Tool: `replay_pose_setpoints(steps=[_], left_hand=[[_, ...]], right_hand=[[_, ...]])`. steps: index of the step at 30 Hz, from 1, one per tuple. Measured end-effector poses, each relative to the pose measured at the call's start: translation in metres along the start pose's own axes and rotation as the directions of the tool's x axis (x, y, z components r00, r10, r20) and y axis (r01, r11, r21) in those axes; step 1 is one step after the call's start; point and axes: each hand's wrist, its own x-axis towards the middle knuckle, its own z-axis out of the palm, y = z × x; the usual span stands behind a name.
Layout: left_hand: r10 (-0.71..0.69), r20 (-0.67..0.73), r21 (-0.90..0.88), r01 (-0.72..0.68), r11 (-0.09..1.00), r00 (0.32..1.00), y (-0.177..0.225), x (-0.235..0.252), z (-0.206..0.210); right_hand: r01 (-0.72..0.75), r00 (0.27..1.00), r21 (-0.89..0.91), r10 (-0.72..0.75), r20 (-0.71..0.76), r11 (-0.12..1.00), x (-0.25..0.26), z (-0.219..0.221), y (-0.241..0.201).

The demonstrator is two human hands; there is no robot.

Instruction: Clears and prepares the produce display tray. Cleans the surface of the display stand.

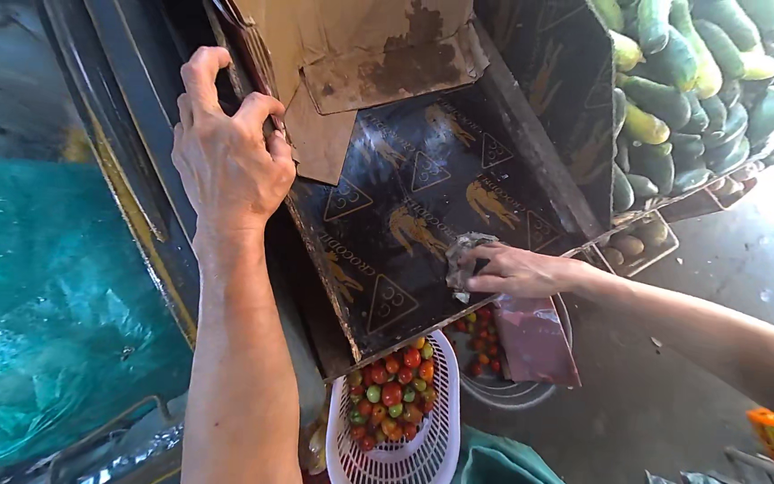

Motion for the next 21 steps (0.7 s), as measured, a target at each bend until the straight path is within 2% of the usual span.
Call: replay_pose_setpoints(steps=[2,5,9,13,18,21], left_hand=[[0.006,-0.006,-0.002,-0.006,1.0,1.0,0.001,0.0,0.0],[0.015,-0.005,-0.009,-0.015,1.0,1.0,-0.001,0.0,-0.001],[0.047,0.005,-0.015,-0.047,0.999,0.999,-0.003,-0.002,-0.003],[0.063,-0.023,-0.029,-0.063,0.998,0.998,-0.003,-0.002,-0.002],[0.035,-0.029,-0.038,-0.036,0.999,0.999,-0.002,-0.003,-0.001],[0.037,-0.022,-0.043,-0.038,0.998,0.999,-0.004,-0.003,-0.001]], right_hand=[[-0.08,0.991,-0.055,0.073,-0.117,0.995,0.008,0.01,-0.003],[-0.323,0.946,-0.18,0.315,-0.073,0.929,0.022,0.016,-0.016],[-0.476,0.878,-0.198,0.477,-0.043,0.857,0.032,0.012,-0.018],[-0.526,0.85,-0.13,0.517,-0.098,0.84,0.024,0.004,0.007],[-0.54,0.834,-0.166,0.499,-0.235,0.825,0.021,0.016,0.025],[-0.498,0.766,0.018,0.449,-0.461,0.867,0.001,0.013,0.047]])
